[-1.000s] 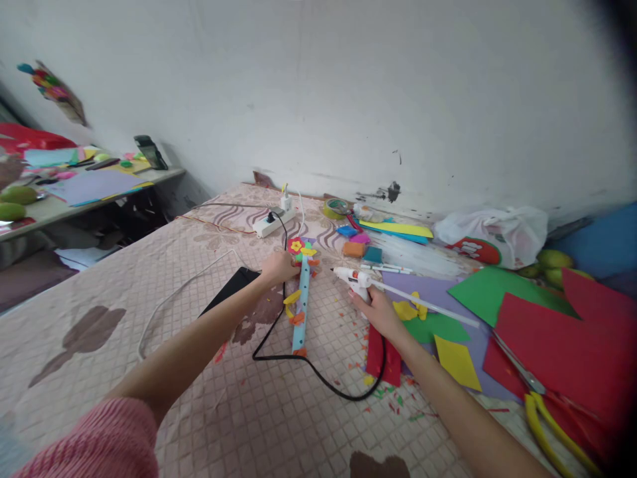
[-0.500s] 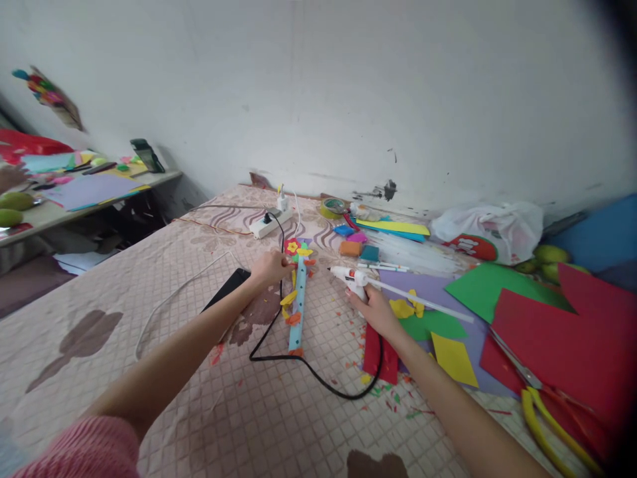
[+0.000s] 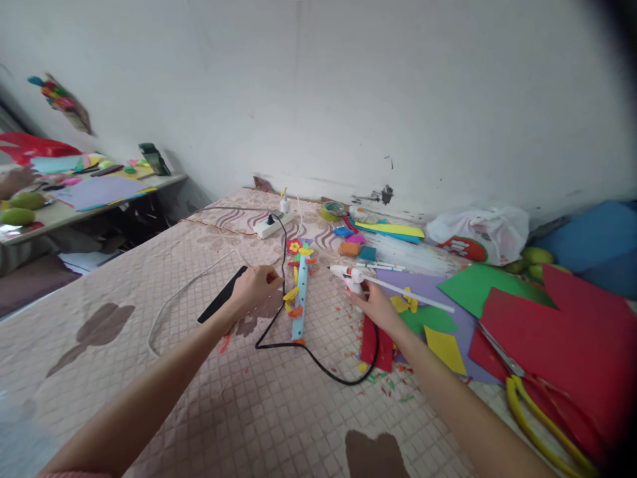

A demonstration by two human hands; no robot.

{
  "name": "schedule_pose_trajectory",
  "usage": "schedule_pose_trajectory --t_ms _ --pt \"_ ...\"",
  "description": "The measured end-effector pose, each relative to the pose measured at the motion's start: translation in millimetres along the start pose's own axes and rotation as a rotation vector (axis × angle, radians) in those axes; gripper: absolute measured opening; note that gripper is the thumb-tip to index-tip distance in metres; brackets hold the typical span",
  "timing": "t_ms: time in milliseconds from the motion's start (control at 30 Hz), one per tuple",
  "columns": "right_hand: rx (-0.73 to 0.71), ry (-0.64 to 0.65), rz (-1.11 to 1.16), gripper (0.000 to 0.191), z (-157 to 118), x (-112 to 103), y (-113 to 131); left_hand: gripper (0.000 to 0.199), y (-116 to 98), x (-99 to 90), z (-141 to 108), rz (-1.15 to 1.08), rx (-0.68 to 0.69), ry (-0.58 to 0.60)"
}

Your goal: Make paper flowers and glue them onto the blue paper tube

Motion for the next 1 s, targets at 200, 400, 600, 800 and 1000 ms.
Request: schedule_pose_trajectory --t_ms 200,400,600,800,1000 --pt "-0.017 -0.021 0.045 0.045 -10.4 -13.0 3.4 0.029 -7.4 -13.3 -25.9 -0.031 -0.004 -0.007" --pt "-0.051 -0.171 0.033 0.035 -49.4 -55.5 13.2 0.026 -24.9 -24.4 -51.2 -0.137 0.032 -0.054" --pt "0.114 -0.216 0.18 0.029 -119.0 -92.0 10.4 0.048 -76.3 -16.3 -92.3 -0.325 0.165 -0.012" --pt "0.118 -0.2 0.192 0.026 -162.9 -104.0 20.7 0.011 -163.2 10.9 -143.5 -0.647 0.497 0.123" --pt "0.004 -0.302 0.104 0.022 -178.9 -122.1 30.2 0.018 -228.9 45.1 -184.8 -0.532 0.748 0.168"
Point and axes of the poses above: each hand's wrist, its own z-axis towards the middle knuckle, its own x-axis out of the palm, y = z × x, the point moved 7 cm from there along z, towards the middle knuckle, and after that the axes turned 9 degrees about -y, right-handed, at the moved point
